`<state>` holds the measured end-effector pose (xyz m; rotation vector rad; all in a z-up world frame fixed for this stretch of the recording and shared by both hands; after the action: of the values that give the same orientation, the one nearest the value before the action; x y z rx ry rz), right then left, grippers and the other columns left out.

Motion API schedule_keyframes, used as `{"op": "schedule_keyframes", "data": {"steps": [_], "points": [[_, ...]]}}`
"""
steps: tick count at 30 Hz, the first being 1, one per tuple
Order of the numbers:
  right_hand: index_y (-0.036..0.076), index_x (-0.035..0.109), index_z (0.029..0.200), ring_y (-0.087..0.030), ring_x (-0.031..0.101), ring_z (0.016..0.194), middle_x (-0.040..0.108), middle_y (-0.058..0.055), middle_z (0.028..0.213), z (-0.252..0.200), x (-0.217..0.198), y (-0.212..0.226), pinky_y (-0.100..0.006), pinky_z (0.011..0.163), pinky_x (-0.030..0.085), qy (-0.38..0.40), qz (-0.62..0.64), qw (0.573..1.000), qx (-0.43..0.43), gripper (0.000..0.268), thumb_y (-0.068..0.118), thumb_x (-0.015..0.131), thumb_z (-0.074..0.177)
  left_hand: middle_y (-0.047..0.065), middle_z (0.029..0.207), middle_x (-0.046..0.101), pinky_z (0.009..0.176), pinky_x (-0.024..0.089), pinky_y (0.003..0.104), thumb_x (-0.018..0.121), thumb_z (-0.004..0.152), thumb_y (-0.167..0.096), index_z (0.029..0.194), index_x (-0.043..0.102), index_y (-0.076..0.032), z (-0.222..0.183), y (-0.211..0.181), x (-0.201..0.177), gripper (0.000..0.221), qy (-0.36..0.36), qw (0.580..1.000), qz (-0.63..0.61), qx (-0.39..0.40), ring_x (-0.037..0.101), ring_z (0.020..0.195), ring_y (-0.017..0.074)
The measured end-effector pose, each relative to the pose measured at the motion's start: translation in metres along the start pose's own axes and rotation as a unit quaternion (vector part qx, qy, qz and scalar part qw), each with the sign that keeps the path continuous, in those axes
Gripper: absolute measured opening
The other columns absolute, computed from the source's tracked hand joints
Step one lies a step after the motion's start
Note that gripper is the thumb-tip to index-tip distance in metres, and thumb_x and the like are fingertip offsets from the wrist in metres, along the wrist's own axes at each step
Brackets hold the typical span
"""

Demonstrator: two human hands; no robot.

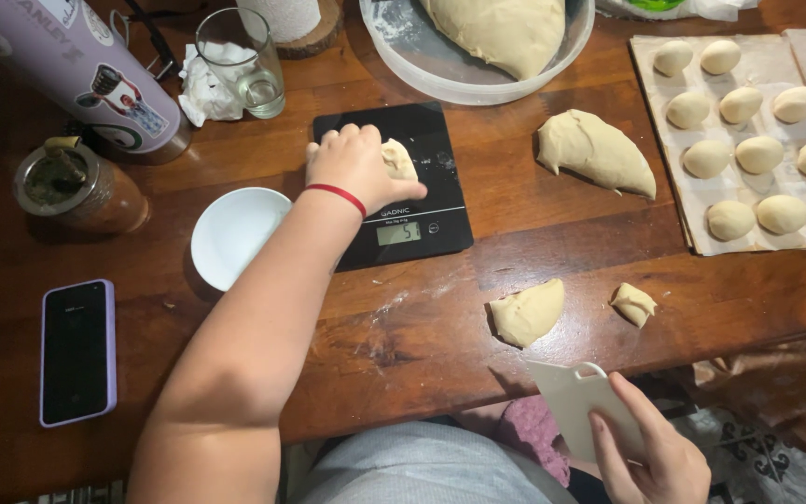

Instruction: Portioning and shaping dough into small balls using a digital scale

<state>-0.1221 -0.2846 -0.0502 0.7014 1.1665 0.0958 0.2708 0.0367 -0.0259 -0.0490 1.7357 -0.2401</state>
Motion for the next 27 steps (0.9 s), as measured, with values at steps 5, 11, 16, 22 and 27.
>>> {"op": "schedule_keyframes", "data": {"steps": [5,11,16,22,27], "points": [[0.024,0.075,0.141,-0.012,0.054,0.043,0.074,0.001,0.072,0.008,-0.005,0.013,-0.025,0.055,0.046,0.01,-0.01,0.998,-0.069,0.05,0.027,0.081,0.091,0.015,0.102,0.077,0.077,0.056,0.06,0.066,0.086,-0.041,0.099,0.078,-0.018,0.02,0.001,0.015,0.029,-0.125,0.991,-0.02,0.052,0.076,0.093,0.0476],[0.017,0.067,0.149,-0.024,0.071,0.073,0.08,-0.008,0.103,0.038,-0.003,0.04,-0.035,0.072,0.054,-0.003,-0.033,0.975,-0.219,0.049,0.021,0.077,0.101,0.009,0.099,0.078,0.076,0.055,0.058,0.065,0.093,-0.025,0.093,0.077,-0.02,-0.009,0.002,-0.01,0.013,-0.177,0.975,-0.072,0.116,0.073,0.087,0.0408],[0.015,0.067,0.15,-0.023,0.078,0.088,0.083,-0.01,0.123,0.071,0.004,0.079,-0.035,0.076,0.059,-0.034,-0.046,0.956,-0.288,0.045,0.015,0.075,0.105,0.008,0.09,0.077,0.075,0.052,0.058,0.06,0.097,-0.029,0.091,0.078,-0.023,-0.108,-0.022,-0.041,0.02,-0.16,0.964,-0.114,0.178,0.072,0.082,0.0406],[0.018,0.074,0.147,-0.031,0.08,0.084,0.083,-0.009,0.096,0.094,0.008,0.124,-0.044,0.068,0.064,-0.049,0.008,0.943,-0.328,0.054,0.005,0.078,0.094,0.003,0.097,0.079,0.084,0.058,0.048,0.068,0.092,-0.041,0.099,0.079,-0.028,-0.172,-0.018,0.024,0.018,0.036,0.972,-0.088,0.216,0.077,0.097,0.0332],[0.021,0.071,0.151,-0.032,0.08,0.088,0.084,-0.011,0.101,0.1,0.029,0.117,-0.044,0.069,0.063,-0.032,-0.013,0.948,-0.317,0.056,0.009,0.077,0.096,-0.001,0.111,0.071,0.088,0.055,0.047,0.072,0.092,-0.041,0.106,0.078,-0.03,-0.18,-0.036,0.02,0.019,-0.006,0.969,-0.075,0.235,0.072,0.106,0.0296]]}}
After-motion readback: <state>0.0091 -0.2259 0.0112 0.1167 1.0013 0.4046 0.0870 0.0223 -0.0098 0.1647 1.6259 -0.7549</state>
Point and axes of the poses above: each hand's wrist, its own z-axis towards the middle knuckle, its own x-axis out of the palm, y = z × x, the point moved 7 cm from there along z, towards the middle knuckle
